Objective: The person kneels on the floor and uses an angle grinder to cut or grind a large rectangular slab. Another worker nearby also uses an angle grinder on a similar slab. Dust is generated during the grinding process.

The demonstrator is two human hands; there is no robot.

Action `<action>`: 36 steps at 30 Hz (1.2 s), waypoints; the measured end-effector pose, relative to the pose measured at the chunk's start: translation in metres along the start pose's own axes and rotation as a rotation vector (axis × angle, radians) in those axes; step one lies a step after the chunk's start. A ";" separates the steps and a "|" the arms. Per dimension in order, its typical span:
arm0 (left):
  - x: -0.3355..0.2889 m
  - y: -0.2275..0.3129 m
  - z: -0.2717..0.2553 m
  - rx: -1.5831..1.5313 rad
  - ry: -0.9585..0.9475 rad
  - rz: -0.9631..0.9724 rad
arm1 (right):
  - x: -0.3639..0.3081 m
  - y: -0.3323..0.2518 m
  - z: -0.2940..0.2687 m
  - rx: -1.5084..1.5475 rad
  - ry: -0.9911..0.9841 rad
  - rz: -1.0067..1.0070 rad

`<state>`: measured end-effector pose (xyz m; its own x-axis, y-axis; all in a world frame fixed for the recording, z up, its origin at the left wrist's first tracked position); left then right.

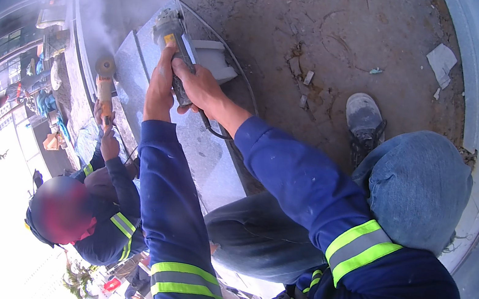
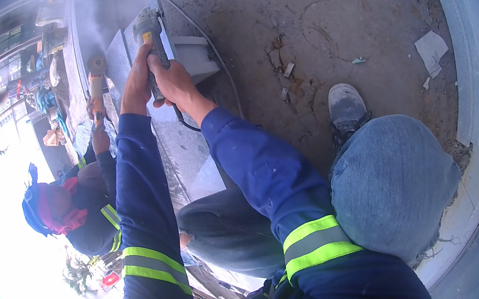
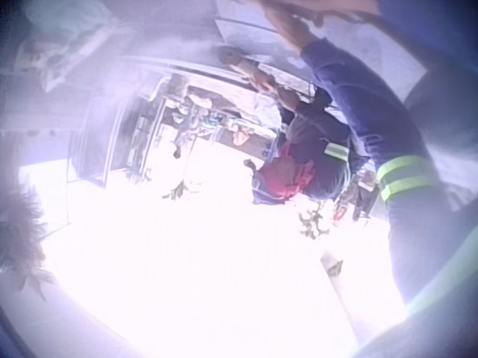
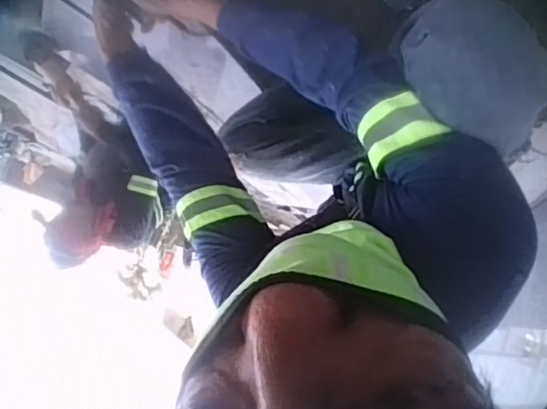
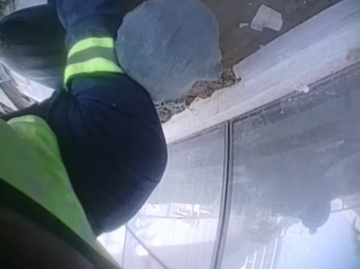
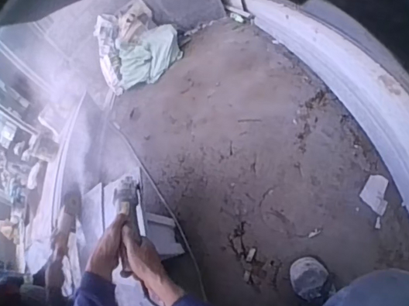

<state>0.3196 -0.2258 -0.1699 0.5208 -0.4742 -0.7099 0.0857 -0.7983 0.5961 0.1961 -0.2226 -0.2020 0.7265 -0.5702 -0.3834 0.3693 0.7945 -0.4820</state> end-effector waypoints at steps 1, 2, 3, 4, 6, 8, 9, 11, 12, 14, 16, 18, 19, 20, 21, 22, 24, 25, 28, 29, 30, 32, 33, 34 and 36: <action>-0.003 -0.001 0.002 -0.010 -0.004 0.000 | -0.003 0.000 -0.001 -0.008 0.015 0.003; -0.006 -0.001 0.003 -0.015 -0.001 -0.008 | -0.006 0.001 -0.002 -0.017 0.028 0.007; -0.010 -0.001 0.005 -0.016 -0.008 0.015 | -0.008 0.002 -0.002 -0.027 0.040 0.010; -0.013 -0.001 0.005 -0.013 -0.008 0.030 | -0.010 0.002 -0.002 -0.039 0.056 0.006; -0.014 -0.001 0.006 -0.016 -0.016 0.041 | -0.012 0.004 -0.002 -0.065 0.087 -0.001; -0.013 -0.002 0.006 -0.026 -0.033 0.032 | -0.009 0.004 0.000 -0.023 0.045 -0.024; -0.012 -0.002 0.005 -0.022 -0.023 0.027 | -0.008 0.005 0.000 -0.006 0.032 -0.027; -0.009 -0.004 0.002 -0.012 0.011 -0.003 | -0.003 0.006 0.000 -0.011 0.028 -0.018; -0.007 -0.002 0.003 -0.005 -0.002 0.015 | 0.000 0.008 -0.001 -0.023 0.036 -0.002; -0.005 0.001 0.002 0.013 0.005 0.007 | 0.004 0.006 -0.002 -0.018 0.030 -0.004; -0.004 0.002 0.003 0.017 0.017 -0.017 | 0.007 0.005 -0.002 -0.021 0.031 -0.002; -0.005 0.003 0.003 0.013 0.026 -0.019 | 0.006 0.005 -0.002 -0.030 0.036 0.002; -0.006 0.004 0.003 0.006 0.029 -0.008 | 0.005 0.004 -0.002 -0.027 0.032 0.001; -0.007 0.004 0.003 0.001 0.031 0.003 | 0.004 0.004 -0.001 -0.027 0.031 0.004; -0.008 0.003 0.004 -0.006 0.019 0.014 | 0.001 0.005 -0.001 -0.030 0.032 0.011; -0.010 0.002 0.005 -0.013 0.006 0.027 | -0.001 0.005 -0.001 -0.025 0.036 0.005; -0.012 -0.001 0.006 -0.032 -0.018 0.029 | -0.006 0.005 -0.001 -0.026 0.048 -0.001; -0.013 -0.003 0.007 -0.045 -0.029 0.018 | -0.008 0.005 -0.001 -0.020 0.044 0.000; -0.015 -0.004 0.008 -0.053 -0.048 0.041 | -0.015 0.005 0.000 -0.024 0.050 -0.001; -0.016 -0.005 0.008 -0.051 -0.039 0.040 | -0.016 0.005 -0.001 -0.033 0.065 -0.006; -0.017 -0.004 0.009 -0.037 -0.044 0.051 | -0.017 0.006 -0.001 -0.037 0.071 -0.006; -0.018 -0.005 0.008 -0.009 -0.026 0.039 | -0.015 0.004 0.000 -0.015 0.044 -0.023; -0.018 -0.004 0.008 -0.007 -0.030 0.033 | -0.014 0.004 0.000 -0.004 0.035 -0.025; -0.017 -0.003 0.009 -0.006 -0.033 0.026 | -0.012 0.004 -0.001 -0.003 0.035 -0.024; -0.014 -0.001 0.009 0.000 -0.029 0.017 | -0.006 0.004 -0.001 -0.009 0.052 -0.016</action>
Point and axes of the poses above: each hand's wrist, its own x-axis towards the middle knuckle, its own z-axis out of the palm, y = z × x, the point moved 7 cm from there along x, towards the middle knuckle, and after that the axes turned 7 degrees about -z, right-handed, at the moved point
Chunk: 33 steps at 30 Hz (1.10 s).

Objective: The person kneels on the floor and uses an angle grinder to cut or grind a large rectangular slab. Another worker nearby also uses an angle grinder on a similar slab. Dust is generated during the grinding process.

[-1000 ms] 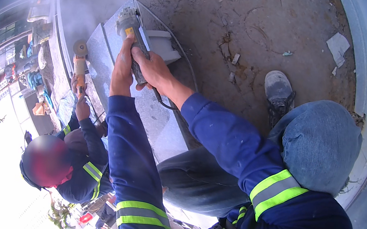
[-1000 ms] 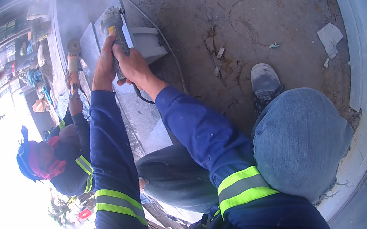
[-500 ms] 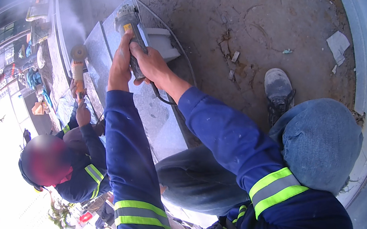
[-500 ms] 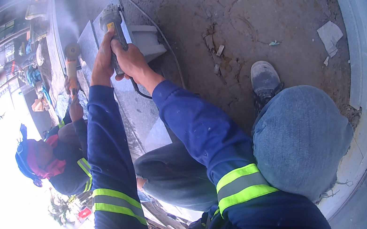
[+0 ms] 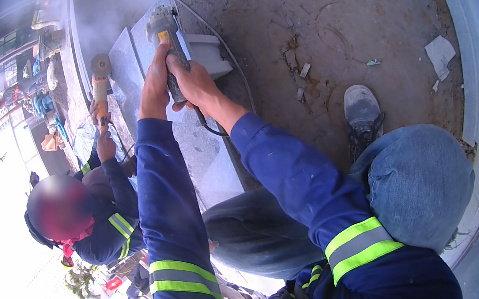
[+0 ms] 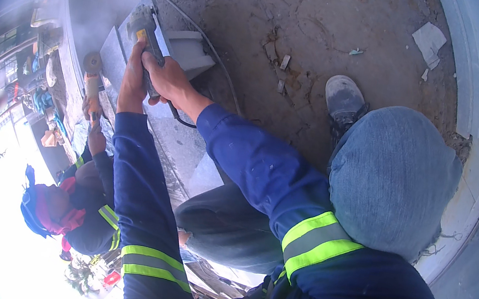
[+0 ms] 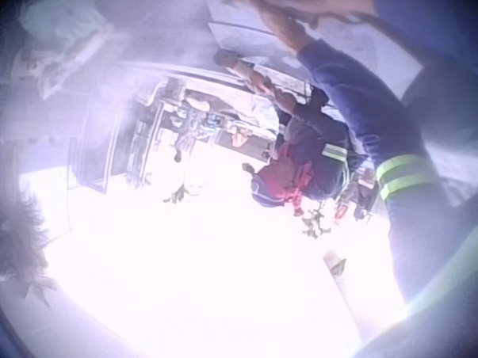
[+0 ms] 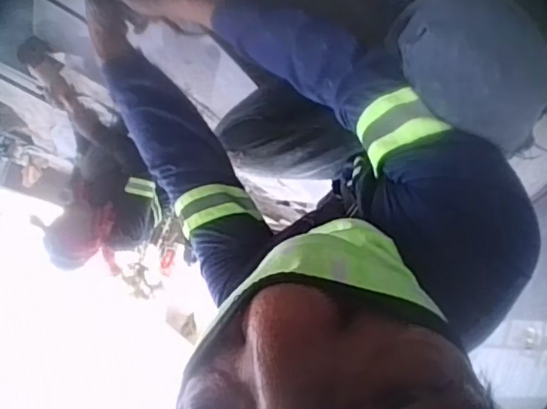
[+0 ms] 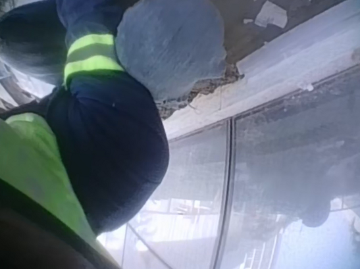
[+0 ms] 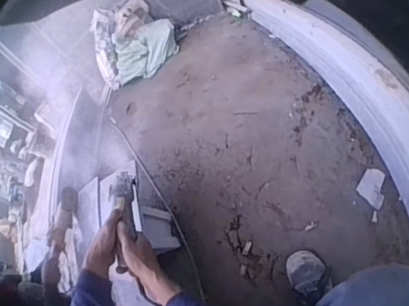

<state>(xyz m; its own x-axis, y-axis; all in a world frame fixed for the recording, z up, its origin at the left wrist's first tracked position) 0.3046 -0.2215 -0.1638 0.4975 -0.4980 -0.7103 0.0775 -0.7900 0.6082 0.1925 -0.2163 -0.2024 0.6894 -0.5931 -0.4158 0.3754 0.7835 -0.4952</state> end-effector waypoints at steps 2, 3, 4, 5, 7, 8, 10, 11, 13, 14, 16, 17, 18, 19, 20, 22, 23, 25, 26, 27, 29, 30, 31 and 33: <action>0.003 0.002 -0.002 0.009 0.014 -0.005 | 0.005 0.000 0.001 -0.008 0.012 0.000; 0.004 0.003 -0.003 0.016 0.021 -0.011 | 0.006 0.001 0.000 -0.018 0.021 0.011; 0.006 0.003 -0.004 0.024 0.028 -0.017 | 0.008 0.000 0.000 -0.033 0.017 0.009; 0.008 0.003 -0.005 0.032 0.037 -0.023 | 0.009 0.000 0.000 -0.053 0.015 0.018; 0.011 0.003 -0.006 0.014 0.039 -0.027 | 0.010 0.000 0.001 -0.070 0.017 0.025; 0.012 0.001 -0.007 0.010 0.058 -0.052 | 0.009 -0.001 0.001 -0.069 0.021 0.021; 0.011 0.001 -0.007 0.006 0.047 -0.025 | 0.007 -0.002 0.000 -0.055 0.014 0.021; 0.009 -0.001 -0.008 0.008 0.058 -0.039 | 0.004 -0.002 0.000 -0.042 0.003 0.025; 0.004 -0.003 -0.004 -0.022 0.005 -0.020 | -0.002 -0.002 -0.001 -0.020 -0.011 0.020; 0.001 -0.005 -0.003 -0.040 -0.013 -0.028 | -0.005 -0.002 -0.001 -0.010 -0.016 0.012; -0.003 -0.005 0.000 -0.055 -0.017 0.015 | -0.011 -0.001 0.000 0.000 -0.016 0.001; -0.004 -0.005 0.000 -0.064 -0.017 0.032 | -0.013 0.000 0.000 -0.001 -0.012 -0.004; -0.006 -0.005 0.000 -0.054 -0.010 0.038 | -0.014 0.000 0.000 0.001 -0.012 -0.010; -0.006 -0.005 -0.001 -0.044 -0.003 0.045 | -0.014 0.000 -0.001 0.000 -0.008 -0.012; -0.006 -0.004 -0.001 -0.034 0.003 0.052 | -0.013 0.001 -0.001 0.002 -0.010 -0.015; -0.004 -0.005 -0.001 -0.026 -0.013 0.009 | -0.009 0.002 0.000 0.008 -0.017 -0.013; -0.002 -0.007 -0.003 -0.021 0.000 -0.031 | -0.006 0.002 0.000 0.013 -0.023 -0.006; 0.002 -0.004 -0.003 -0.015 0.007 -0.018 | 0.000 0.003 0.000 0.015 -0.029 0.002; 0.004 -0.004 -0.004 -0.007 0.026 -0.027 | 0.003 0.003 0.000 0.012 -0.029 0.002; 0.004 -0.003 -0.005 -0.004 0.031 -0.019 | 0.005 0.004 0.000 0.001 -0.023 0.007; 0.005 -0.001 -0.006 0.011 0.055 -0.026 | 0.008 0.005 0.000 -0.009 -0.016 0.018; 0.005 0.000 -0.005 0.016 0.045 -0.018 | 0.008 0.005 0.000 -0.027 -0.002 0.034; 0.005 0.001 -0.005 0.018 0.041 -0.019 | 0.007 0.005 0.000 -0.020 -0.011 0.027; 0.003 0.001 -0.004 0.017 0.038 -0.014 | 0.004 0.004 -0.001 -0.033 -0.005 0.037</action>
Point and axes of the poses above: each hand's wrist, its own x-axis towards the middle knuckle, its own z-axis out of the palm, y = z × x, the point moved 7 cm from there along x, towards the middle knuckle, and after that the axes turned 7 degrees about -z, right-handed, at the moved point
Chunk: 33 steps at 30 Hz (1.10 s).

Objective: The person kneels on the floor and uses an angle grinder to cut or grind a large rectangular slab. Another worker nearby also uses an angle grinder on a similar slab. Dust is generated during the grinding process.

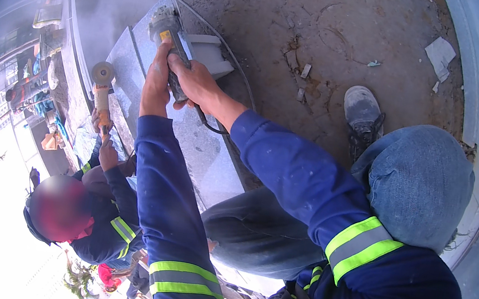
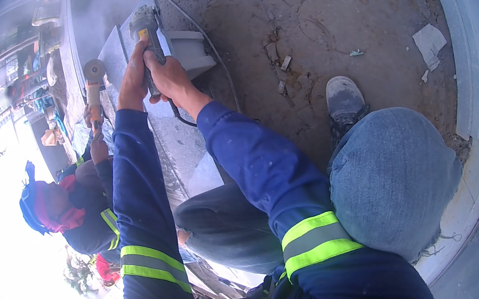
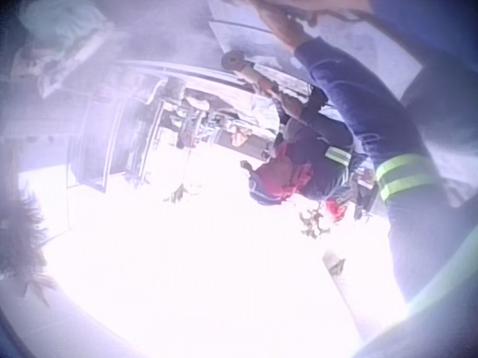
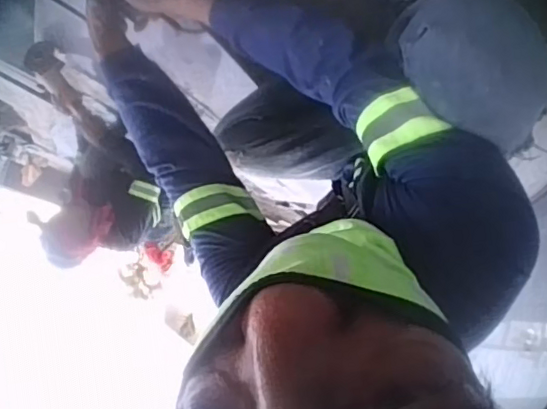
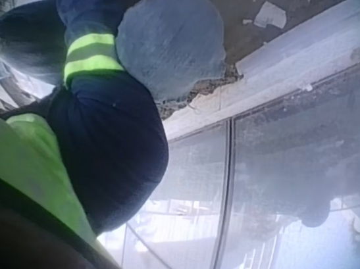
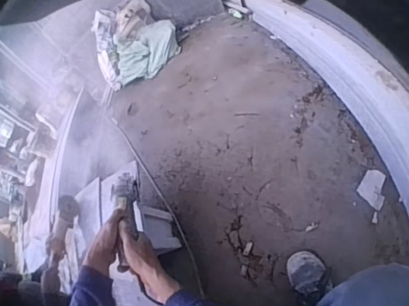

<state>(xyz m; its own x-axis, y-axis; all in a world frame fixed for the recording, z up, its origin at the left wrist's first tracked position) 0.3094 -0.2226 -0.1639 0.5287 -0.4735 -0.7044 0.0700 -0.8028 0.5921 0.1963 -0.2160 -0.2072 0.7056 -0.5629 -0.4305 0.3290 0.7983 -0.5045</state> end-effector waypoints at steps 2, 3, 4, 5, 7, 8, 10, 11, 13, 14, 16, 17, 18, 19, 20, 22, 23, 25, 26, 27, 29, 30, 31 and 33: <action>-0.006 -0.002 0.000 -0.005 0.002 0.014 | -0.006 -0.002 0.000 0.010 -0.012 -0.015; -0.008 -0.002 0.001 -0.013 -0.012 0.022 | -0.010 -0.002 0.000 0.007 -0.015 -0.018; -0.010 -0.003 0.002 -0.020 -0.027 0.030 | -0.013 -0.003 0.000 0.017 -0.024 -0.027; -0.011 -0.004 0.003 -0.034 -0.033 0.026 | -0.016 -0.004 0.000 0.023 -0.035 -0.033; -0.013 -0.008 0.004 -0.060 -0.047 0.029 | -0.020 -0.004 0.001 0.032 -0.035 -0.041; -0.013 -0.009 0.004 -0.077 -0.049 0.024 | -0.022 -0.003 0.001 0.035 -0.024 -0.043; -0.013 -0.010 0.003 -0.057 -0.043 0.038 | -0.022 -0.003 0.001 0.034 -0.006 -0.047; -0.013 -0.012 0.001 -0.050 -0.021 0.028 | -0.022 -0.002 0.000 0.031 0.000 -0.050; -0.011 -0.010 0.002 -0.057 -0.052 0.059 | -0.020 0.000 0.001 0.031 -0.003 -0.050; -0.010 -0.010 0.002 -0.060 -0.047 0.051 | -0.017 0.000 0.000 0.035 -0.012 -0.049; -0.007 -0.007 0.002 -0.030 -0.039 0.045 | -0.011 0.000 0.001 0.052 -0.024 -0.049; -0.005 -0.007 0.001 -0.017 -0.025 0.029 | -0.008 0.001 0.001 0.063 -0.027 -0.051; -0.004 -0.005 0.002 -0.001 -0.023 0.029 | -0.006 0.001 0.001 0.068 -0.024 -0.050; -0.004 -0.004 0.001 0.012 -0.016 0.023 | -0.004 0.001 0.001 0.059 -0.020 -0.046; -0.003 -0.004 -0.001 0.023 0.002 0.011 | -0.002 0.002 0.001 0.045 -0.011 -0.037; -0.002 -0.004 -0.002 0.020 0.008 -0.008 | 0.000 0.002 0.001 0.027 -0.005 -0.027; -0.001 -0.005 -0.002 0.016 0.015 -0.020 | 0.000 0.002 0.001 0.023 -0.007 -0.026; -0.002 -0.006 -0.003 0.011 -0.001 -0.023 | -0.002 0.002 0.001 0.024 -0.015 -0.022; -0.002 -0.007 -0.002 0.009 -0.009 -0.025 | -0.005 0.002 0.001 0.029 -0.021 -0.020; -0.002 -0.007 -0.001 -0.015 -0.027 -0.012 | -0.008 0.002 0.001 0.033 -0.026 -0.018; -0.006 -0.011 0.001 -0.066 -0.048 -0.006 | -0.013 0.001 0.001 0.032 -0.031 -0.037; -0.008 -0.011 0.002 -0.066 -0.049 0.016 | -0.016 0.000 0.001 0.030 -0.034 -0.047; -0.010 -0.012 0.002 -0.067 -0.034 0.020 | -0.019 0.000 0.001 0.021 -0.020 -0.040; -0.014 -0.013 0.000 -0.050 -0.018 0.023 | -0.023 0.000 0.000 0.001 0.004 -0.027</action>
Point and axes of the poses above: each hand's wrist, its own x-axis towards the middle knuckle, its own z-axis out of the palm, y = z × x, the point moved 7 cm from there along x, towards the middle knuckle, and after that the axes turned 7 degrees about -z, right-handed, at the moved point
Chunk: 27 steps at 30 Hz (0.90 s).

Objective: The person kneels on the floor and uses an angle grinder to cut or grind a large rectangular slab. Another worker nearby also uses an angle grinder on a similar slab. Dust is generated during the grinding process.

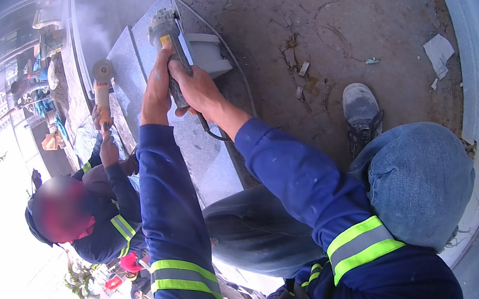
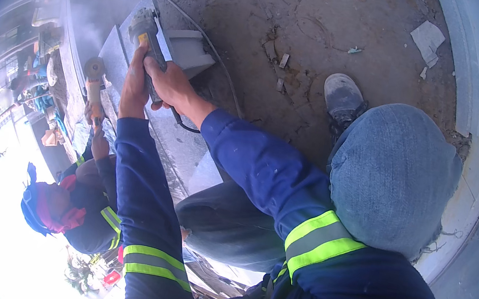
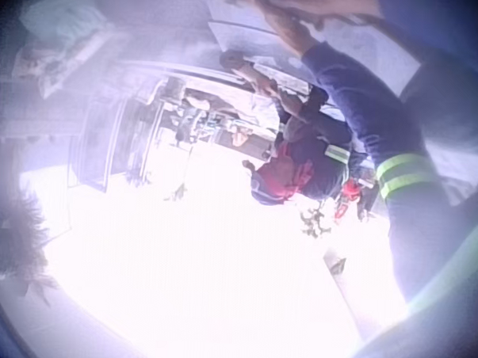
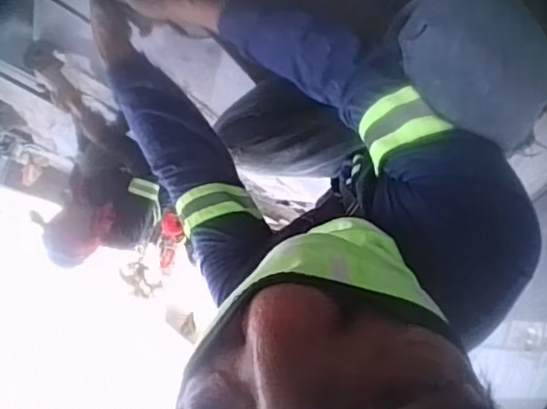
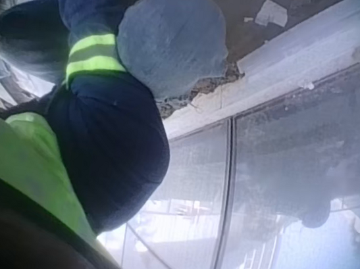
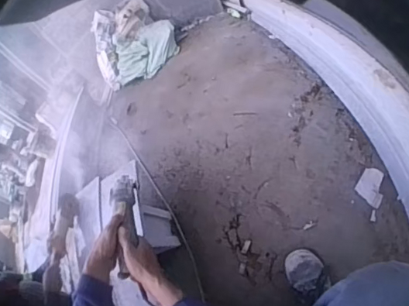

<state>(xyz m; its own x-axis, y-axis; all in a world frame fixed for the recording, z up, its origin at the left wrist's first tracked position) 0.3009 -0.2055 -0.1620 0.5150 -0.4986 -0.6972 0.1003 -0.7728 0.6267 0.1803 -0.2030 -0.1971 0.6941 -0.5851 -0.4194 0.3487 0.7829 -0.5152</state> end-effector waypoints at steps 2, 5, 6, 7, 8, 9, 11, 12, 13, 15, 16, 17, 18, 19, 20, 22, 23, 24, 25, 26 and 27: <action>-0.003 -0.001 0.000 0.027 -0.005 0.003 | -0.004 -0.002 0.001 0.019 -0.017 -0.023; -0.001 -0.002 -0.001 0.051 0.012 0.004 | -0.006 -0.003 0.001 0.009 -0.001 -0.025; 0.001 -0.001 -0.001 0.050 0.015 0.004 | -0.006 -0.003 0.000 0.000 0.012 -0.020; 0.003 0.000 0.000 0.048 0.019 0.005 | -0.004 -0.003 0.000 0.015 -0.005 -0.021; 0.005 0.001 0.000 0.047 0.023 0.005 | 0.000 -0.004 0.001 0.031 -0.021 -0.022; 0.006 0.002 0.000 0.057 0.024 -0.006 | 0.003 -0.004 0.001 0.040 -0.034 -0.020; 0.007 0.004 0.000 0.077 0.028 -0.027 | 0.009 -0.002 0.001 0.050 -0.038 -0.008; 0.007 0.006 0.000 0.074 0.028 -0.033 | 0.012 0.000 0.001 0.047 -0.036 0.002; 0.007 0.006 0.001 0.071 0.028 -0.038 | 0.015 0.001 0.001 0.035 -0.024 0.005; 0.007 0.007 0.001 0.063 0.030 -0.048 | 0.017 0.003 0.000 0.002 0.002 0.016; 0.007 0.006 0.001 0.058 0.031 -0.054 | 0.016 0.003 0.000 0.003 0.006 0.017; 0.007 0.005 0.000 0.050 0.034 -0.063 | 0.015 0.003 0.000 0.003 0.009 0.019; 0.007 0.005 0.001 0.049 0.021 -0.037 | 0.013 0.003 -0.001 0.002 0.012 0.019; 0.006 0.005 0.001 0.044 0.009 -0.014 | 0.011 0.002 0.000 0.012 -0.009 0.013; 0.005 0.003 0.000 0.035 0.014 -0.010 | 0.007 0.001 0.000 0.022 -0.029 0.006; 0.004 0.001 0.002 0.008 -0.037 -0.001 | 0.001 0.000 0.000 0.020 -0.040 0.002; 0.003 -0.002 0.001 -0.005 -0.040 -0.020 | -0.003 -0.001 -0.001 0.007 -0.032 0.005; 0.001 -0.003 0.002 -0.008 -0.053 -0.006 | -0.005 -0.001 -0.001 -0.003 -0.028 0.008; 0.000 -0.004 0.002 -0.007 -0.053 -0.007 | -0.008 -0.003 -0.001 0.003 -0.022 -0.008; -0.001 -0.004 0.002 -0.006 -0.053 -0.008 | -0.009 -0.004 0.000 0.011 -0.019 -0.023; -0.002 -0.004 0.002 -0.004 -0.046 0.003 | -0.010 -0.006 0.000 0.020 -0.017 -0.038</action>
<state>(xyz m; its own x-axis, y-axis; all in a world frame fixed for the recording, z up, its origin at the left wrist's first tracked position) 0.2976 -0.2028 -0.1638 0.4759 -0.5186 -0.7103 0.1018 -0.7697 0.6302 0.1717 -0.2014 -0.1898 0.6906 -0.6110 -0.3870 0.3872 0.7643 -0.5156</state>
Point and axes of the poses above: each hand's wrist, its own x-axis towards the middle knuckle, its own z-axis out of the palm, y = z × x, the point moved 7 cm from there along x, towards the middle knuckle, and after that the axes turned 7 degrees about -z, right-handed, at the moved point
